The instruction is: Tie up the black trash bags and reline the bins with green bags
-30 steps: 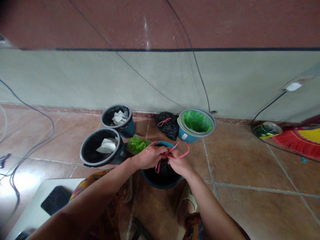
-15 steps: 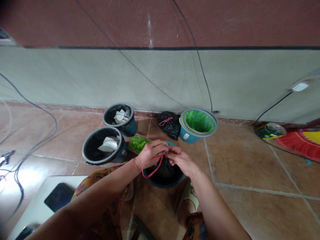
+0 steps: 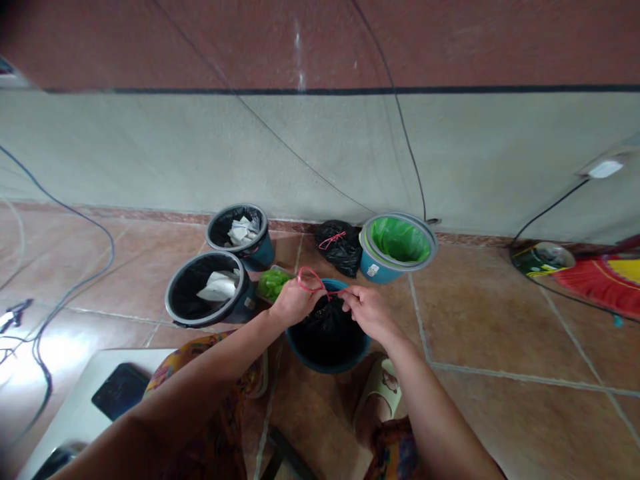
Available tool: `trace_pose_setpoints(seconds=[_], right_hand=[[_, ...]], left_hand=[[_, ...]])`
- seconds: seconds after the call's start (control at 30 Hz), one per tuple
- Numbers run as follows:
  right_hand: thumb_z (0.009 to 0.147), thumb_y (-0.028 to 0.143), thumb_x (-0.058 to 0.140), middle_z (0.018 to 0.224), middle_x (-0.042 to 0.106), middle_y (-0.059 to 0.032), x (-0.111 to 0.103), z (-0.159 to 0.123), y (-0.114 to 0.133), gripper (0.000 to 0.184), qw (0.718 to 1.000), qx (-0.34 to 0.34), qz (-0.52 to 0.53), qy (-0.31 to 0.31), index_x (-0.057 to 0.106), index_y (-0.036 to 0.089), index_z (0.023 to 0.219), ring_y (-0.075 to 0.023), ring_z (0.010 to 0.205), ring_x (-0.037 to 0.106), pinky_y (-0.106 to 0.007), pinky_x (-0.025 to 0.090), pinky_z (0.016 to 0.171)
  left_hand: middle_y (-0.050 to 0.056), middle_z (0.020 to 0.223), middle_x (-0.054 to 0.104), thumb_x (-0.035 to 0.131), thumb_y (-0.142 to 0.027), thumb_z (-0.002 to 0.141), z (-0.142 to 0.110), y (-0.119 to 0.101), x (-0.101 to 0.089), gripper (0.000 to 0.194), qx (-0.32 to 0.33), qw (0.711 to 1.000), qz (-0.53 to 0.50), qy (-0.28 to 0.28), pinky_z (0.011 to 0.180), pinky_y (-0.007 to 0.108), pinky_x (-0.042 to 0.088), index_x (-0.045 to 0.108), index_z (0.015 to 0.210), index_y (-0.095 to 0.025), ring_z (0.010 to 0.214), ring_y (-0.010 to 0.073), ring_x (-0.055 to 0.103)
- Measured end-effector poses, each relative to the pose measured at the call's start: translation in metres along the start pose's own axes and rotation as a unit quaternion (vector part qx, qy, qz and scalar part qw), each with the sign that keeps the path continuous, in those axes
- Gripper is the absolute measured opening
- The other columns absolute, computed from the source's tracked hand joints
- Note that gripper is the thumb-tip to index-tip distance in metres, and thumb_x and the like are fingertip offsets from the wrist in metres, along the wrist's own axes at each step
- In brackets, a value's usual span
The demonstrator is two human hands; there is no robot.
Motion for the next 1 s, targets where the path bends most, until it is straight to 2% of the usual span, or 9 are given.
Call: trace_pose_setpoints(seconds=[0.23,0.37,0.43,0.5,0.57,0.6,0.7,0.87,1.0], right_hand=[[0.082,0.028,0.053,0.049,0.056,-0.0004,-0.009,0.000,-0.021,0.025,0.991,0.049,-0.111,0.051,0.070,0.016,0.067,-0.0114,0.045,0.046,-0.024,0.030,0.047],[0.081,0.027,0.053,0.048,0.054,0.0004,-0.017,-0.003,-0.026,0.024,0.989,0.092,-0.102,0.051,0.068,0.016,0.066,-0.0104,0.041,0.043,-0.025,0.030,0.046],[0.082,0.029,0.052,0.053,0.056,0.0004,-0.016,-0.004,-0.021,0.023,0.993,0.082,-0.062,0.055,0.069,0.016,0.073,-0.0096,0.041,0.043,-0.024,0.031,0.045],[0.082,0.035,0.052,0.056,0.057,0.0006,-0.016,-0.007,-0.012,0.026,0.996,0.058,-0.019,0.061,0.068,0.016,0.077,-0.0090,0.043,0.043,-0.023,0.031,0.044],[0.083,0.043,0.053,0.059,0.056,0.0011,-0.016,-0.010,-0.001,0.031,0.997,0.026,0.033,0.069,0.067,0.016,0.080,-0.0086,0.045,0.044,-0.022,0.031,0.045],[0.083,0.047,0.054,0.061,0.056,0.0013,-0.015,-0.011,0.005,0.034,0.995,0.011,0.058,0.077,0.066,0.016,0.082,-0.0083,0.046,0.044,-0.022,0.030,0.045],[0.084,0.053,0.055,0.068,0.058,0.0009,-0.012,-0.016,0.017,0.039,0.988,-0.032,0.101,0.110,0.066,0.016,0.087,-0.0079,0.050,0.044,-0.022,0.030,0.046],[0.086,0.050,0.056,0.068,0.058,-0.0003,-0.004,-0.017,0.029,0.037,0.989,-0.098,0.051,0.094,0.070,0.017,0.081,-0.0096,0.054,0.046,-0.024,0.034,0.051],[0.081,0.053,0.062,0.088,0.065,-0.0045,0.000,-0.016,0.032,0.038,0.985,-0.090,0.138,0.049,0.069,0.017,0.091,-0.0103,0.063,0.053,-0.023,0.039,0.054]], left_hand=[[0.015,0.086,0.072,0.047,-0.030,0.091,-0.003,0.015,-0.001,0.030,-0.118,0.988,0.069,0.076,0.083,0.037,0.050,0.073,0.088,-0.014,0.090,0.0279,0.069],[0.009,0.070,0.068,0.051,-0.027,0.085,0.002,0.031,0.004,0.027,-0.182,0.973,-0.091,0.108,0.070,0.029,0.049,0.067,0.067,-0.014,0.076,0.0216,0.067],[0.004,0.061,0.063,0.054,-0.025,0.081,0.004,0.029,0.011,0.024,-0.192,0.937,-0.264,0.126,0.061,0.024,0.046,0.062,0.061,-0.015,0.066,0.0157,0.064],[0.002,0.062,0.063,0.053,-0.025,0.080,0.003,0.023,0.018,0.021,-0.214,0.865,-0.437,0.125,0.054,0.020,0.042,0.059,0.062,-0.015,0.058,0.0115,0.061],[0.003,0.068,0.065,0.051,-0.030,0.082,0.002,0.016,0.025,0.023,-0.231,0.797,-0.546,0.117,0.049,0.019,0.040,0.055,0.064,-0.015,0.053,0.0089,0.059],[0.003,0.068,0.065,0.050,-0.033,0.083,0.001,0.013,0.027,0.026,-0.230,0.781,-0.569,0.113,0.048,0.019,0.040,0.054,0.064,-0.015,0.050,0.0080,0.057],[-0.001,0.060,0.059,0.056,-0.037,0.081,0.000,0.006,0.030,0.027,-0.199,0.797,-0.558,0.117,0.048,0.019,0.040,0.055,0.067,-0.014,0.046,0.0063,0.052],[-0.005,0.059,0.056,0.066,-0.016,0.067,-0.001,-0.009,0.033,0.007,-0.066,0.860,-0.465,0.200,0.051,0.016,0.037,0.062,0.071,-0.013,0.053,0.0053,0.049],[-0.004,0.057,0.055,0.059,-0.024,0.080,-0.002,-0.015,0.032,0.014,-0.010,0.890,-0.415,0.191,0.050,0.017,0.039,0.064,0.072,-0.013,0.051,0.0065,0.051]])
Point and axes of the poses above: each hand's wrist, its own z-axis towards the middle knuckle, its own x-axis out of the palm, y = z × x, the point moved 6 cm from there along z, towards the middle knuckle
